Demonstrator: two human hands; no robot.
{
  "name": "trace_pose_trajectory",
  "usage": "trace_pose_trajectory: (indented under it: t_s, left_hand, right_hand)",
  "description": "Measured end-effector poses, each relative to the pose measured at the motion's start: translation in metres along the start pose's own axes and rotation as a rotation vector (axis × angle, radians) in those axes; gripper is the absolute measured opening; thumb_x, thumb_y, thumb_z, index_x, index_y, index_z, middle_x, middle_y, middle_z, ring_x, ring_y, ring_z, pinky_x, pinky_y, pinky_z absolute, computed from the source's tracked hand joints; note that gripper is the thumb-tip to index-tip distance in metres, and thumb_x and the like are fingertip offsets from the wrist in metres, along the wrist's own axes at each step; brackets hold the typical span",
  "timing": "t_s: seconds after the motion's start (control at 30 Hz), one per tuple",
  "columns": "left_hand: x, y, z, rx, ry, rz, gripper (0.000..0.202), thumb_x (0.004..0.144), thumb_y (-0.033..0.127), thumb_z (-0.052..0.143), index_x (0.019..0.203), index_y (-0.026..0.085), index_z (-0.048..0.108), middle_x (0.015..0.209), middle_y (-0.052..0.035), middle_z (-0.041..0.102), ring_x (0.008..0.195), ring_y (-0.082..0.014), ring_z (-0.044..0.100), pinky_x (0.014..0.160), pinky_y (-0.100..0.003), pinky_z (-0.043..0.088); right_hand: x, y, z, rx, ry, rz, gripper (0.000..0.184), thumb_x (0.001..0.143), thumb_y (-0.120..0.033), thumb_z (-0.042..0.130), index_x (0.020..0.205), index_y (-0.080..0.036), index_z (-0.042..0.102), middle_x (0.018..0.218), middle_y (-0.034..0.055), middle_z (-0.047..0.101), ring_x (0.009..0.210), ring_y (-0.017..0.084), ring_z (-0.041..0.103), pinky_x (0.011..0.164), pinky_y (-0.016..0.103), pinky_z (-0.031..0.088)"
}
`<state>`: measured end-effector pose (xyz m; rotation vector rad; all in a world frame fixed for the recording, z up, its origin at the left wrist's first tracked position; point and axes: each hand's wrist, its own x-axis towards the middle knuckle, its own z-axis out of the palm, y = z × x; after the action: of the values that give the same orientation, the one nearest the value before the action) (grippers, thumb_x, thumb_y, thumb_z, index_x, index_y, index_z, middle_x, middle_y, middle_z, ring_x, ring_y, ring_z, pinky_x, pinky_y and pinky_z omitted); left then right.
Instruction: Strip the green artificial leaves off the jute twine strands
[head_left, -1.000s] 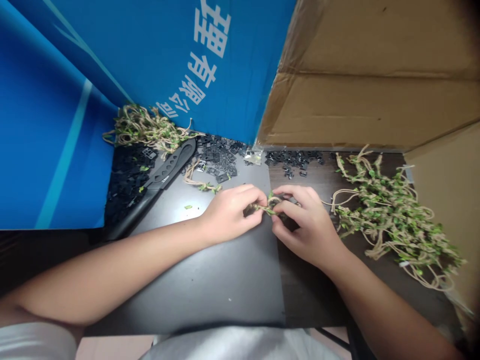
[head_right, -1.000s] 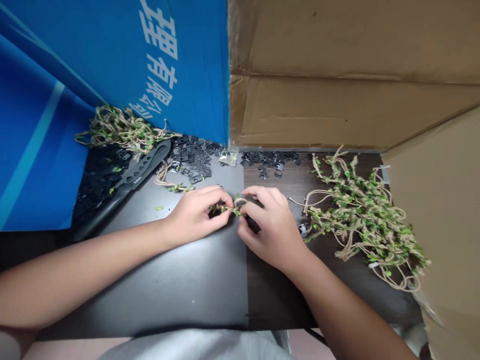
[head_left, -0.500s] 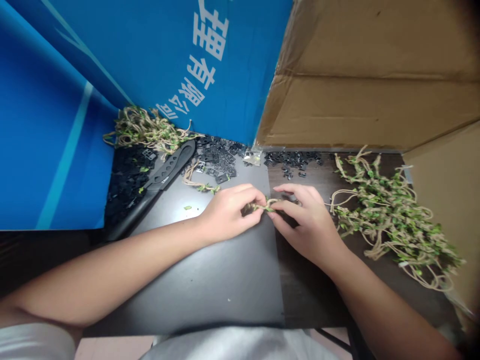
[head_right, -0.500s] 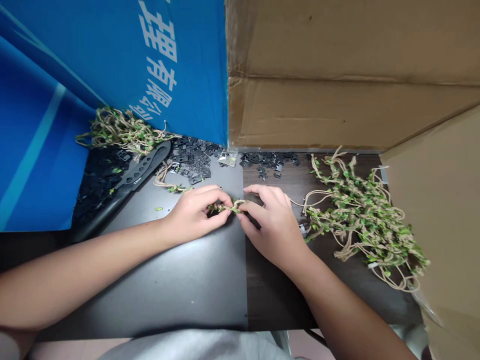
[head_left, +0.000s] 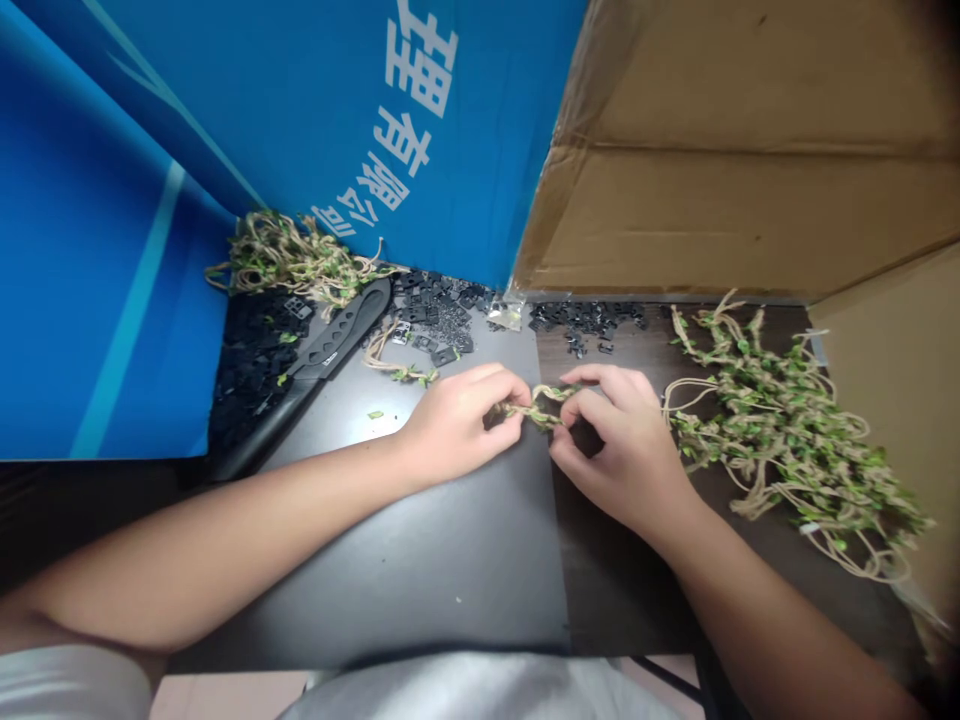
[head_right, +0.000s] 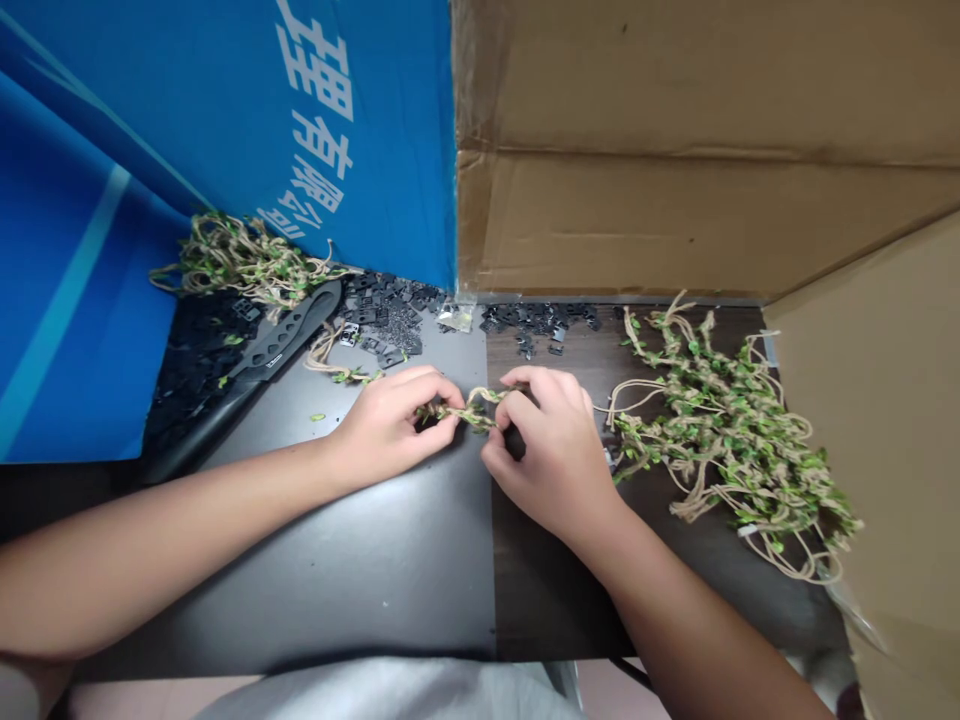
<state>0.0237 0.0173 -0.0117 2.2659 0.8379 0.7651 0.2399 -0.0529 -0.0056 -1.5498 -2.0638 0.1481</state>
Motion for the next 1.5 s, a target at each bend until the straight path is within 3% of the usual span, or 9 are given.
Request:
trace_pose_trajectory:
  t_s: [0.13,0.37,0.47,0.7,0.93,1.07,1.23,1.4,1.5]
  left_hand:
    - [0.0001,-0.0002,-0.0004,-0.006,0.001,0.004,0.011,0.088,0.014,0.065,0.097,0.02,0.066,0.09,0.0017,0.067,0.079,-0.0118,0.059,0.074,-0.025,0.044]
    - [0.0011,-0.0006,0.0,-0.007,0.012,-0.006,0.009,0.089,0.015,0.065,0.095,0.021,0.066,0.091,0.0015,0.068,0.083,-0.013,0.063,0.079,-0.026,0.046]
    - [0.0013,-0.0011,0.0,-0.005,0.012,-0.011,0.009,0.088,0.015,0.065,0.095,0.021,0.066,0.091,0.0014,0.068,0.083,-0.0132,0.063,0.078,-0.026,0.046]
    - [0.0014,-0.0011,-0.001,-0.008,0.02,-0.01,0.011,0.088,0.013,0.063,0.096,0.02,0.066,0.091,0.0006,0.069,0.084,-0.014,0.063,0.08,-0.027,0.047]
    - [0.0011,-0.0002,-0.001,-0.005,0.018,-0.004,0.012,0.087,0.013,0.063,0.096,0.02,0.066,0.089,0.0015,0.067,0.08,-0.0128,0.06,0.077,-0.026,0.045]
    - [0.001,-0.0009,-0.0005,-0.001,0.023,0.003,0.011,0.088,0.013,0.063,0.096,0.02,0.066,0.09,0.0005,0.068,0.081,-0.0137,0.061,0.078,-0.027,0.046]
    - [0.0006,-0.0003,-0.0007,-0.006,0.014,0.004,0.012,0.088,0.014,0.064,0.097,0.02,0.066,0.091,0.0005,0.068,0.082,-0.0138,0.062,0.079,-0.027,0.046]
    - [0.0004,-0.0001,-0.0015,-0.016,0.009,-0.002,0.012,0.088,0.013,0.063,0.097,0.02,0.066,0.091,0.001,0.068,0.083,-0.0134,0.062,0.08,-0.027,0.047]
    - [0.0008,-0.0006,-0.0014,-0.009,0.011,-0.017,0.012,0.087,0.013,0.064,0.097,0.02,0.066,0.091,0.0009,0.068,0.083,-0.0136,0.062,0.079,-0.027,0.046]
  right_hand:
    - [0.0013,-0.0004,0.0001,-0.035,0.068,-0.002,0.016,0.077,-0.015,0.07,0.082,-0.022,0.057,0.116,0.0077,0.065,0.111,0.03,0.06,0.093,0.045,0.044]
    - [0.0042,-0.0053,-0.0077,0.079,0.193,-0.048,0.017,0.082,-0.011,0.069,0.087,-0.022,0.057,0.092,0.0029,0.066,0.091,0.021,0.063,0.086,0.039,0.046]
    - [0.0016,-0.0057,-0.0085,0.275,0.162,-0.029,0.018,0.085,-0.008,0.066,0.092,-0.023,0.058,0.094,0.0008,0.07,0.089,0.017,0.067,0.085,0.034,0.05]
    - [-0.004,-0.0011,-0.0056,0.598,0.021,0.21,0.009,0.096,-0.018,0.063,0.1,-0.026,0.064,0.085,-0.0008,0.065,0.074,0.013,0.061,0.069,0.027,0.049]
    - [0.0001,-0.0016,-0.007,0.91,0.024,0.327,0.007,0.097,-0.027,0.067,0.104,-0.026,0.068,0.089,0.0014,0.066,0.079,0.013,0.063,0.069,0.025,0.053]
    - [-0.0012,-0.001,-0.0056,0.974,0.079,0.349,0.01,0.093,-0.031,0.072,0.103,-0.028,0.069,0.092,0.0022,0.068,0.084,0.016,0.066,0.073,0.029,0.057]
    - [-0.0048,0.0021,-0.0034,1.076,0.045,0.404,0.015,0.094,-0.036,0.072,0.105,-0.027,0.067,0.083,0.0002,0.066,0.073,0.016,0.068,0.07,0.032,0.06]
    - [-0.0037,0.001,-0.0033,1.099,0.035,0.329,0.009,0.097,-0.032,0.066,0.105,-0.028,0.067,0.079,-0.0028,0.059,0.057,0.01,0.054,0.054,0.027,0.048]
    - [-0.0024,-0.0029,-0.0066,0.923,0.05,0.257,0.009,0.099,-0.029,0.063,0.106,-0.028,0.068,0.082,-0.0018,0.06,0.057,0.01,0.052,0.052,0.026,0.043]
